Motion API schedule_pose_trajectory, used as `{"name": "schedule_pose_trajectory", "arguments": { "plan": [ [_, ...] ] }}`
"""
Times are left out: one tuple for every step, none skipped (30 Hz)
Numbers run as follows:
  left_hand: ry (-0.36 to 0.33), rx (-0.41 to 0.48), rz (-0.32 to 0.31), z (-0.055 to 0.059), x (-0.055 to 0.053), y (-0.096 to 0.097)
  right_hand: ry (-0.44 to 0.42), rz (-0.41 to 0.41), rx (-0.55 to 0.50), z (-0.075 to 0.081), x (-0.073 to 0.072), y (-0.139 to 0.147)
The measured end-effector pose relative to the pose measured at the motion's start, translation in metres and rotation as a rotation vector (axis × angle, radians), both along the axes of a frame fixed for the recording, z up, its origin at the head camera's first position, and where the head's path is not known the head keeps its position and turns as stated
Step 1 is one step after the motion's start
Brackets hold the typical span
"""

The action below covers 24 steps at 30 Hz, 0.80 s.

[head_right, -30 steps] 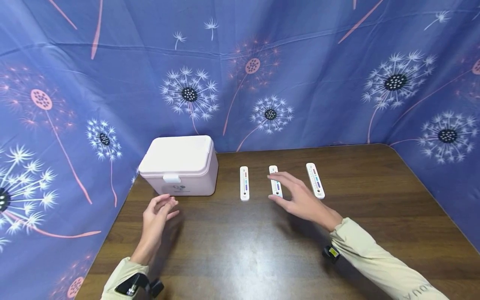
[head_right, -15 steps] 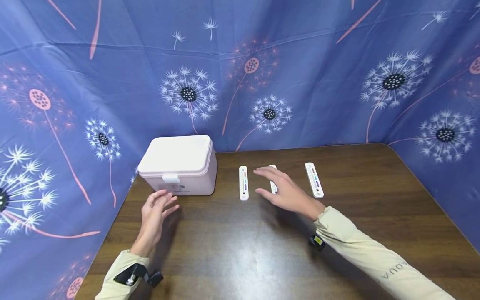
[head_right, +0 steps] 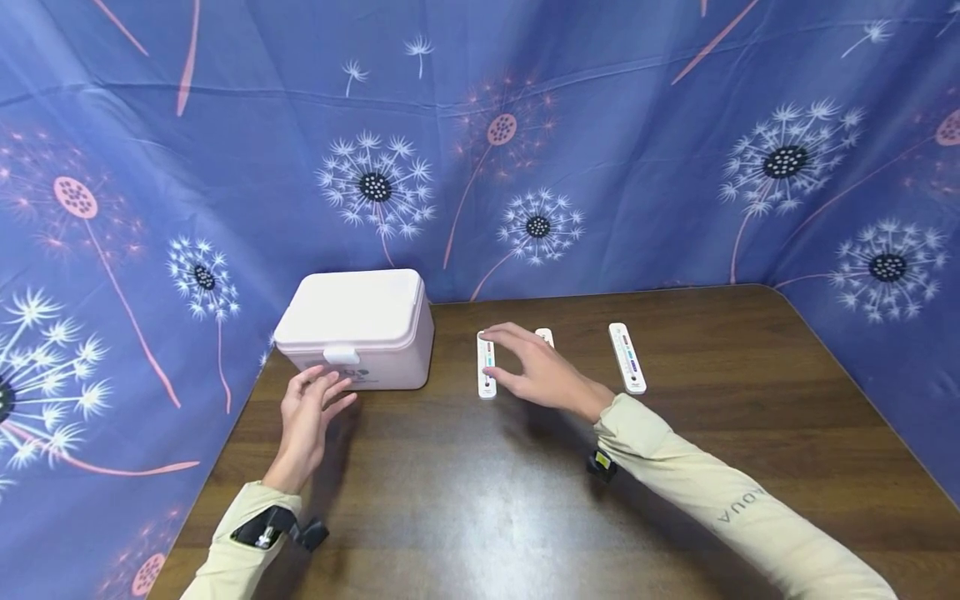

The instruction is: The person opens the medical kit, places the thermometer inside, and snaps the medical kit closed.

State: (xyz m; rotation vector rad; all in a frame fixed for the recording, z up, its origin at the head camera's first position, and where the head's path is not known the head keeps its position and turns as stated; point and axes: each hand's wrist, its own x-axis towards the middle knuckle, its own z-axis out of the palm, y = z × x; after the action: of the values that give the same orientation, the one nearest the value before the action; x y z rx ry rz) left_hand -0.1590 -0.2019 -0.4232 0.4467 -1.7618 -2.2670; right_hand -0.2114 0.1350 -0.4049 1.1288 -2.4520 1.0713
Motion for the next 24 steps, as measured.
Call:
{"name": "schedule_pose_trajectory", "arguments": {
  "plan": [
    [0.002, 0.004, 0.005, 0.0, -0.001, 0.0, -0.003, 0.001, 0.007, 0.001, -0.001, -0.002],
    [0.003, 0.011, 0.01, 0.0, -0.002, 0.0, -0.005, 0.007, 0.008, 0.002, -0.002, -0.004],
    [0.002, 0.017, 0.016, 0.001, -0.003, 0.001, -0.005, 0.014, 0.006, 0.003, -0.003, -0.006],
    [-0.001, 0.023, 0.022, 0.001, -0.004, 0.001, -0.004, 0.026, -0.001, 0.004, -0.004, -0.009],
    [-0.003, 0.028, 0.025, 0.002, -0.005, 0.001, -0.004, 0.038, -0.008, 0.005, -0.006, -0.011],
    [-0.005, 0.032, 0.03, 0.002, -0.006, 0.001, -0.002, 0.05, -0.014, 0.005, -0.007, -0.014],
    [-0.004, 0.034, 0.035, 0.002, -0.007, 0.001, -0.002, 0.058, -0.019, 0.006, -0.008, -0.016],
    [-0.004, 0.036, 0.042, 0.002, -0.008, 0.002, -0.002, 0.069, -0.026, 0.006, -0.009, -0.018],
    [-0.002, 0.037, 0.046, 0.003, -0.009, 0.002, -0.002, 0.076, -0.031, 0.006, -0.01, -0.02],
    [0.0, 0.038, 0.05, 0.003, -0.009, 0.002, -0.003, 0.08, -0.034, 0.006, -0.011, -0.023],
    [0.004, 0.038, 0.054, 0.003, -0.01, 0.002, -0.003, 0.082, -0.037, 0.005, -0.012, -0.025],
    [0.008, 0.038, 0.059, 0.003, -0.011, 0.002, -0.001, 0.083, -0.04, 0.005, -0.013, -0.027],
    [0.011, 0.037, 0.061, 0.003, -0.011, 0.002, -0.002, 0.083, -0.046, 0.005, -0.014, -0.029],
    [0.011, 0.037, 0.065, 0.003, -0.012, 0.003, -0.001, 0.085, -0.05, 0.005, -0.015, -0.031],
    [0.013, 0.035, 0.068, 0.003, -0.012, 0.003, 0.003, 0.086, -0.053, 0.005, -0.017, -0.033],
    [0.015, 0.036, 0.072, 0.004, -0.013, 0.003, 0.004, 0.086, -0.056, 0.005, -0.018, -0.036],
    [0.014, 0.033, 0.075, 0.004, -0.014, 0.003, 0.003, 0.09, -0.061, 0.006, -0.019, -0.038],
    [0.013, 0.03, 0.078, 0.005, -0.014, 0.003, 0.002, 0.091, -0.062, 0.006, -0.021, -0.04],
    [0.011, 0.029, 0.082, 0.005, -0.015, 0.003, -0.002, 0.094, -0.066, 0.007, -0.022, -0.043],
    [0.009, 0.028, 0.087, 0.006, -0.016, 0.004, -0.005, 0.097, -0.068, 0.008, -0.023, -0.046],
    [0.008, 0.028, 0.09, 0.007, -0.016, 0.004, -0.01, 0.099, -0.071, 0.009, -0.024, -0.048],
    [0.005, 0.025, 0.093, 0.007, -0.017, 0.004, -0.013, 0.099, -0.069, 0.01, -0.024, -0.051],
    [0.0, 0.02, 0.095, 0.007, -0.018, 0.004, -0.014, 0.099, -0.068, 0.011, -0.025, -0.054],
    [-0.002, 0.02, 0.099, 0.008, -0.019, 0.004, -0.013, 0.096, -0.063, 0.012, -0.026, -0.057]
  ]
}}
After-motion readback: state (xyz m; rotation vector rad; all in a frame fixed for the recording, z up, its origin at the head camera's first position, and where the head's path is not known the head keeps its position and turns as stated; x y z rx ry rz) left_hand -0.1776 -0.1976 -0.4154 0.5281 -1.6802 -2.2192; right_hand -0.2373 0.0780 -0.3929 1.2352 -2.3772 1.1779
